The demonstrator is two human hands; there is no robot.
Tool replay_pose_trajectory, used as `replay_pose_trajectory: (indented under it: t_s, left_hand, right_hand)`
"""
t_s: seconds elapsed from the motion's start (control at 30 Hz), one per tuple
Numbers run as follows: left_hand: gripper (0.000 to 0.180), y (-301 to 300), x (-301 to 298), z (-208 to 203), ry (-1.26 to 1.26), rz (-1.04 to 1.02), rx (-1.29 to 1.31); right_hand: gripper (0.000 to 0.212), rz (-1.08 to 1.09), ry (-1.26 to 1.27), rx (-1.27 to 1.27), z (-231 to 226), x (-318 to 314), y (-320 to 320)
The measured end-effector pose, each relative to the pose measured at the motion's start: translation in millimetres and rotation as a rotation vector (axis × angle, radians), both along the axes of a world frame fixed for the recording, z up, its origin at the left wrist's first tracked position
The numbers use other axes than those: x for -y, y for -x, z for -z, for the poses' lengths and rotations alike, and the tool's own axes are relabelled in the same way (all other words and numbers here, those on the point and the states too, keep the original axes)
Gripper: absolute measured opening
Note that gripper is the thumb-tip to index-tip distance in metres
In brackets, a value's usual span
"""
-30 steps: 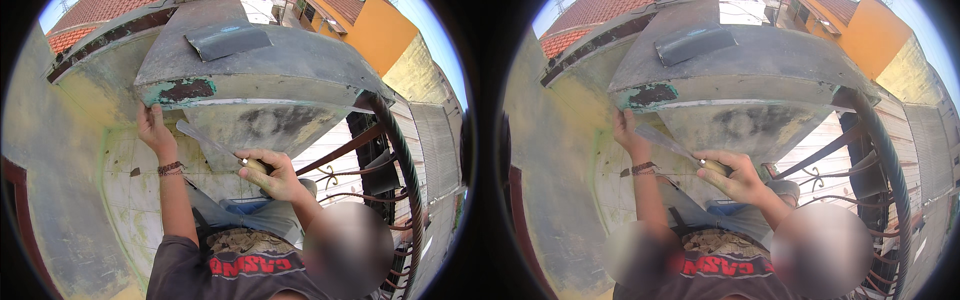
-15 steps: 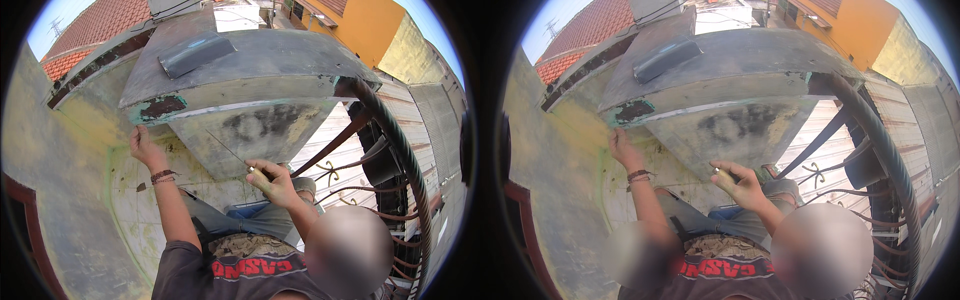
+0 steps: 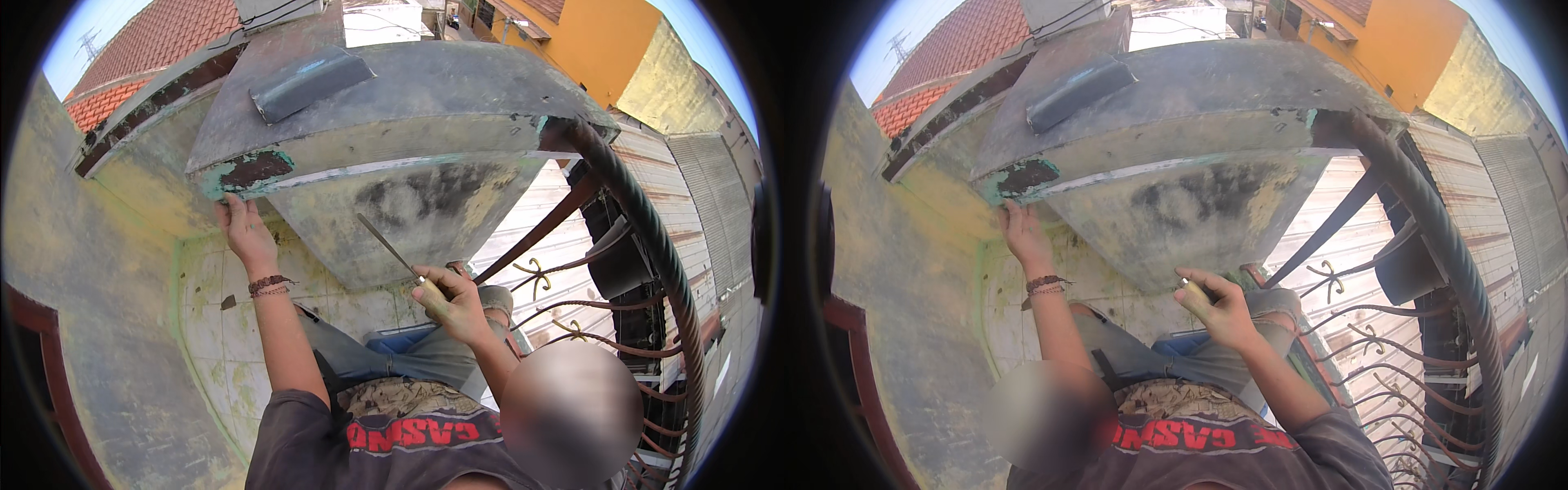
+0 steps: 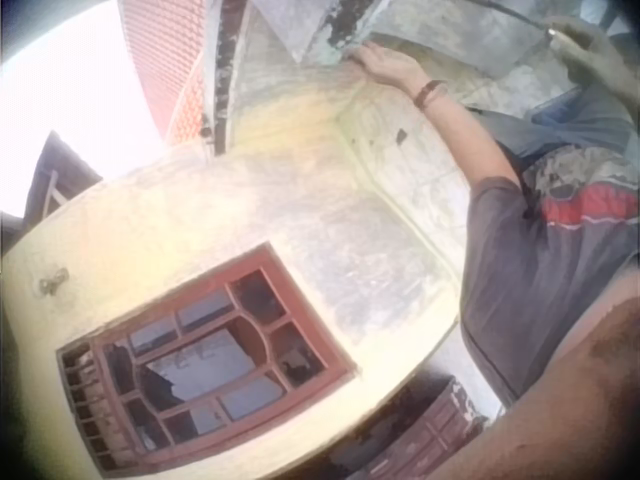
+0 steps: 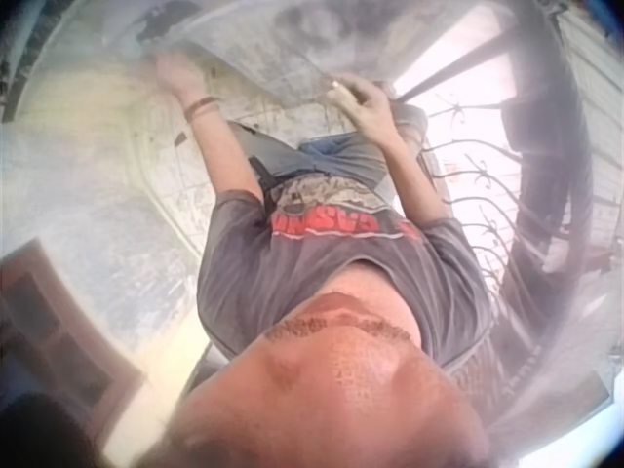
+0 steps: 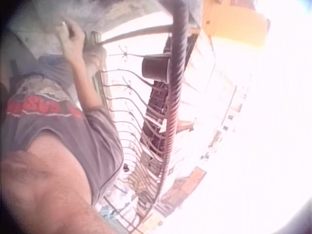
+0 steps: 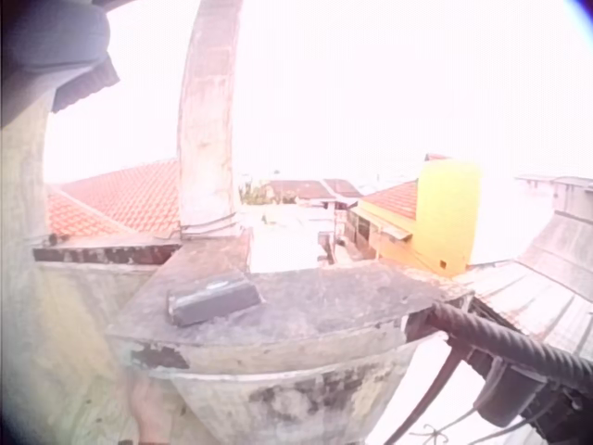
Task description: The person uses a metal scraper to remove old paint and surface material from a concrete structure on a balcony. The person repeatedly scrapes the same areas, occasionally pausing to inspect the surface.
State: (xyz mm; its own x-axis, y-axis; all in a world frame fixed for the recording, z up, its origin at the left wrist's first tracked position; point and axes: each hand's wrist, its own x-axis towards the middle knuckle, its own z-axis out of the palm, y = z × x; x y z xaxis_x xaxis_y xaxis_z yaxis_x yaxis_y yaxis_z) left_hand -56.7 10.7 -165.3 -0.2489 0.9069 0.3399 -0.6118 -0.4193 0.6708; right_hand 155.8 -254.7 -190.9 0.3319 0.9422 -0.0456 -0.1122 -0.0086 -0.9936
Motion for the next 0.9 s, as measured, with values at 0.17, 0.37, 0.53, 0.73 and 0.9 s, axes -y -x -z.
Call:
replay_pose_trajectory:
  t_s: [0.17,0.37,0.53,0.73,0.9]
  left_hand:
    - [0.020,15.3,-5.3,10.3,0.009,-0.067,-0.101]
    - [0.018,17.3,5.2,18.6,0.056,-0.069,0.021]
    - [0.028,10.9,27.0,22.1,0.125,0.061,0.040]
    - [0.036,6.9,21.9,16.4,0.046,0.187,0.235]
    - [0.038,15.6,34.6,27.6,-0.054,0.326,0.249]
  right_hand:
    - [0.040,-0.024,0.044,0.021,-3.6,-7.7,3.7]
    - [0.038,-0.126,0.075,-0.106,-18.2,-21.9,17.1]
    - [0.040,-0.242,0.100,0.043,-41.0,-39.5,9.2]
    - [0.039,-0.145,0.145,0.242,-44.5,-49.7,-1.8]
    - [0.038,-0.065,0.181,0.266,-24.9,-37.9,5.0]
